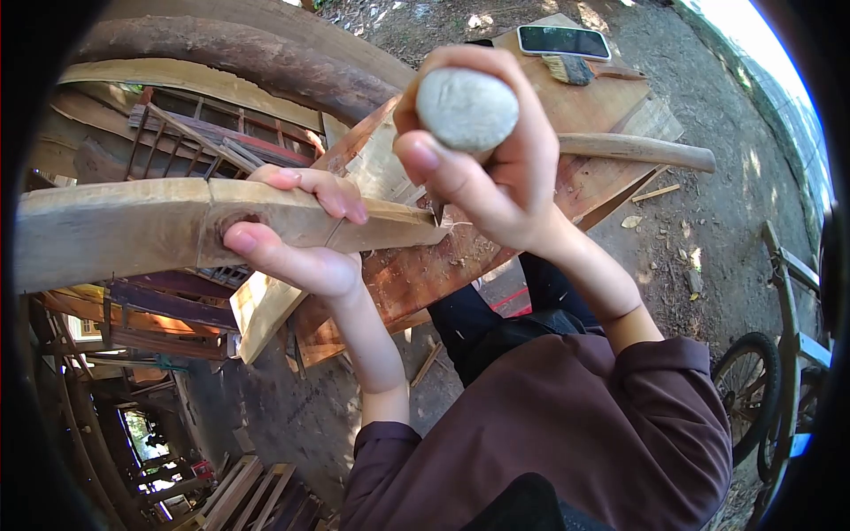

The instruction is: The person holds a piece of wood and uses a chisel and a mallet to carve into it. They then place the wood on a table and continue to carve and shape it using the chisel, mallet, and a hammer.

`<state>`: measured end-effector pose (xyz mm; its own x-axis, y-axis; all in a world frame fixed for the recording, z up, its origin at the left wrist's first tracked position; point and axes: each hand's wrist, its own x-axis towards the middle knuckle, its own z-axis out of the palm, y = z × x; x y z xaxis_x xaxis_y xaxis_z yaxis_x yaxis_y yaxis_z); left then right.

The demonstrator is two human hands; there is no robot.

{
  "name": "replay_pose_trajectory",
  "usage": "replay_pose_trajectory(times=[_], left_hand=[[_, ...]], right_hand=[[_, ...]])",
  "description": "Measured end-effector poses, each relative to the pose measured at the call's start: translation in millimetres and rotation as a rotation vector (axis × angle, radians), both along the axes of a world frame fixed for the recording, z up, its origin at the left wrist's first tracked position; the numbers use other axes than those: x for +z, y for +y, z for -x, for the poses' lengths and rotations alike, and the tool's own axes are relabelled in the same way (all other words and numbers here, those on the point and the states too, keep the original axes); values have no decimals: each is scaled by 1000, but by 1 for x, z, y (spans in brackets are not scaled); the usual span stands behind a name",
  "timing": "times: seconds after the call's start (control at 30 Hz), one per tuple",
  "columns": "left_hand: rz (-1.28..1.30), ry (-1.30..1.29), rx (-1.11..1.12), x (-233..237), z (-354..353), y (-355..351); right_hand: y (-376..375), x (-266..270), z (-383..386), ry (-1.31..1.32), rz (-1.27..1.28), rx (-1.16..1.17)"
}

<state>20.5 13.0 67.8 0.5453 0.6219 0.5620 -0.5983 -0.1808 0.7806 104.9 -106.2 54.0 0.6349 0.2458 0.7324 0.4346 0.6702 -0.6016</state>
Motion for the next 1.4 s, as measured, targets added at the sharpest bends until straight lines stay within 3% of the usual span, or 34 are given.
replay_pose_trajectory(times=[0.07,0.17,0.3,0.4,0.47,0.53,0.6,0.67,0.73,0.83,0.87,0.93,0.97,1.13,1.27,1.4], left_hand=[[-9,-45,-47,0,0,0],[-60,-27,-12,1,-3,2],[-70,2,34,4,-2,1],[-80,12,52,7,-6,-4],[-123,37,92,9,-8,-8],[-91,21,31,8,-11,-4],[-54,-27,82,6,-11,-2],[-97,-28,45,6,-10,0],[-87,37,59,6,-10,-4],[-83,48,22,7,-7,-1],[-77,54,27,5,-6,1],[3,-55,-28,3,-8,3],[1,-59,-30,4,-9,2],[-69,-8,-11,6,-8,2],[-62,36,34,8,-10,-3],[-32,39,-18,5,-10,4]], right_hand=[[8,-7,-1,-4,-11,-8],[19,-23,-14,-258,60,-145],[11,-10,-6,-136,23,-29],[20,-23,-9,-280,93,-184],[20,-24,-12,-276,41,-152],[9,-12,-6,-90,67,35],[4,-3,-1,-138,15,-92],[24,-29,-7,-354,89,-262],[18,-27,-8,-310,82,-212],[1,-7,4,-8,26,-42],[1,-8,4,-39,1,-42],[21,-26,-1,-310,142,-267],[23,-31,-4,-257,112,-167],[5,-13,0,-122,10,-91],[22,-32,-9,-226,94,-166],[9,-11,-4,-155,18,-104]])
